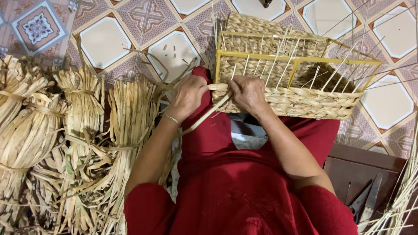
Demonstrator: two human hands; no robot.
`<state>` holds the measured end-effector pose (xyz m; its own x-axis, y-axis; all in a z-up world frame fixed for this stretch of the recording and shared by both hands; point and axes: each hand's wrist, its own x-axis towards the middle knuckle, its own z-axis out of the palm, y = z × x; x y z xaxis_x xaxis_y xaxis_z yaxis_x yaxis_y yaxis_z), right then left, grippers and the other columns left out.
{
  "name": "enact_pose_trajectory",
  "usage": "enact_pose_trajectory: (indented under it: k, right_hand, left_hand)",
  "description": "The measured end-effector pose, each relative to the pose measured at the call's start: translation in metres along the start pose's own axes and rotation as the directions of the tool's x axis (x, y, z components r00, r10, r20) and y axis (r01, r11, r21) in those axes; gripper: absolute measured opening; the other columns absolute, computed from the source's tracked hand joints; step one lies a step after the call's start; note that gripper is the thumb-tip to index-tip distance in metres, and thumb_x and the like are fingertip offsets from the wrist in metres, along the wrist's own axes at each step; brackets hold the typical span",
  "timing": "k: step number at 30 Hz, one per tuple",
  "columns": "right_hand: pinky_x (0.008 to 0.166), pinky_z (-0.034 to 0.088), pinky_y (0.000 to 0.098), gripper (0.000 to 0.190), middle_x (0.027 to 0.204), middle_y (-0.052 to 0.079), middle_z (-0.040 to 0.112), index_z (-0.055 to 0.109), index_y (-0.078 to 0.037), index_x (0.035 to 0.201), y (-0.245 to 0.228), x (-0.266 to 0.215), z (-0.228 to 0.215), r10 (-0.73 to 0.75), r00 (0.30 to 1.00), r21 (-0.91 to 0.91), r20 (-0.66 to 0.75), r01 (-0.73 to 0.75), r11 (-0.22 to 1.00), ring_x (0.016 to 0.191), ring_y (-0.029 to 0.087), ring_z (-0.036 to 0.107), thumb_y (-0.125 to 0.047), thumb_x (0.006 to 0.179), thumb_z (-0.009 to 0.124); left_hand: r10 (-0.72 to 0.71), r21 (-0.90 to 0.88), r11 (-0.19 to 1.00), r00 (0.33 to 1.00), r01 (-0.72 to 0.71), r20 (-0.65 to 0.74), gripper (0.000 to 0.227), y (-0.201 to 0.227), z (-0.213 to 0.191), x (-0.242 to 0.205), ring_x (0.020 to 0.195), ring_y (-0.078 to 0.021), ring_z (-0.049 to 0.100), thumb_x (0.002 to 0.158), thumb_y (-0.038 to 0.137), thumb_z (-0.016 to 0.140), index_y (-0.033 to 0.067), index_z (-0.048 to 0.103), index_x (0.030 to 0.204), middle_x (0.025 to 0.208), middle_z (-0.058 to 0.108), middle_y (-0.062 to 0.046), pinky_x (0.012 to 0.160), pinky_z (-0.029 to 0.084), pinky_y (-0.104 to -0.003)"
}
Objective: The person weaves a basket by hand, threading strips of dried plant fibers around the vertical posts of a wire frame.
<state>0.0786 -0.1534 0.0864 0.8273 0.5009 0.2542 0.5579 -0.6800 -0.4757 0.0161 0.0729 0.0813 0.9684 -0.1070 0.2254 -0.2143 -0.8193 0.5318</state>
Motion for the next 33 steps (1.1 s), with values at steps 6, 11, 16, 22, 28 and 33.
enact_pose_trajectory:
  k: [6, 11, 16, 22, 28, 33]
  right_hand:
    - [0.047, 0.048, 0.0239, 0.017, 0.080, 0.004, 0.068, 0.071, -0.007, 0.110, 0.005, -0.004, 0.018, -0.156, 0.930, -0.016, -0.333, 0.159, 0.987, 0.060, 0.010, 0.060, -0.023, 0.104, 0.075]
    - [0.038, 0.040, 0.0240, 0.023, 0.096, 0.010, 0.063, 0.062, -0.005, 0.110, 0.004, -0.001, 0.024, -0.314, 0.905, -0.180, -0.286, 0.271, 0.946, 0.061, 0.012, 0.054, -0.013, 0.095, 0.077]
    - [0.048, 0.051, 0.0242, 0.016, 0.085, 0.006, 0.066, 0.071, -0.009, 0.111, -0.002, 0.006, 0.020, -0.364, 0.926, -0.067, -0.095, 0.359, 0.931, 0.065, 0.012, 0.062, 0.000, 0.097, 0.071]
    - [0.069, 0.064, 0.0347, 0.026, 0.105, 0.017, 0.076, 0.077, -0.002, 0.111, -0.013, 0.009, -0.035, -0.365, 0.927, 0.255, 0.089, 0.333, 0.908, 0.080, 0.024, 0.073, -0.011, 0.087, 0.077]
    - [0.061, 0.062, 0.0354, 0.011, 0.083, 0.013, 0.073, 0.072, -0.002, 0.098, -0.021, 0.011, -0.006, -0.212, 0.977, 0.093, -0.018, 0.213, 0.973, 0.068, 0.024, 0.071, -0.012, 0.098, 0.077]
    - [0.050, 0.056, 0.0399, 0.012, 0.072, 0.015, 0.069, 0.068, -0.002, 0.094, -0.015, 0.007, 0.000, -0.035, 0.999, 0.189, -0.030, 0.040, 0.981, 0.056, 0.026, 0.065, -0.012, 0.096, 0.075]
  left_hand:
    - [0.024, 0.245, 0.969, 0.988, 0.013, -0.151, 0.018, 0.009, 0.014, -0.013, 0.090, -0.0296, 0.061, 0.097, 0.020, 0.070, 0.0038, 0.065, 0.091, 0.092, 0.065, -0.016, 0.077, 0.050, -0.045]
    - [0.132, 0.249, 0.962, 0.989, -0.113, -0.060, 0.051, 0.052, 0.022, -0.028, 0.091, -0.0328, 0.058, 0.090, 0.044, 0.072, -0.0063, 0.067, 0.094, 0.091, 0.063, -0.021, 0.075, 0.050, -0.047]
    - [-0.093, 0.214, 0.976, 0.972, 0.045, 0.217, 0.032, 0.060, 0.036, -0.022, 0.087, -0.0318, 0.063, 0.099, 0.024, 0.063, -0.0076, 0.065, 0.102, 0.096, 0.065, -0.024, 0.070, 0.056, -0.045]
    - [-0.107, 0.352, 0.936, 0.935, -0.020, 0.337, 0.025, 0.046, 0.012, 0.000, 0.088, -0.0281, 0.066, 0.088, -0.003, 0.059, -0.0077, 0.062, 0.112, 0.105, 0.065, -0.025, 0.068, 0.060, -0.040]
    - [0.292, 0.414, 0.888, 0.941, -0.200, -0.171, 0.026, 0.068, -0.030, 0.017, 0.116, -0.0278, 0.052, 0.080, 0.007, 0.070, 0.0005, 0.069, 0.106, 0.109, 0.066, -0.016, 0.101, 0.041, -0.056]
    - [0.472, 0.337, 0.870, 0.805, -0.359, -0.360, 0.017, 0.054, -0.019, -0.006, 0.111, -0.0268, 0.055, 0.095, 0.004, 0.066, 0.0008, 0.071, 0.110, 0.110, 0.063, -0.015, 0.098, 0.046, -0.047]
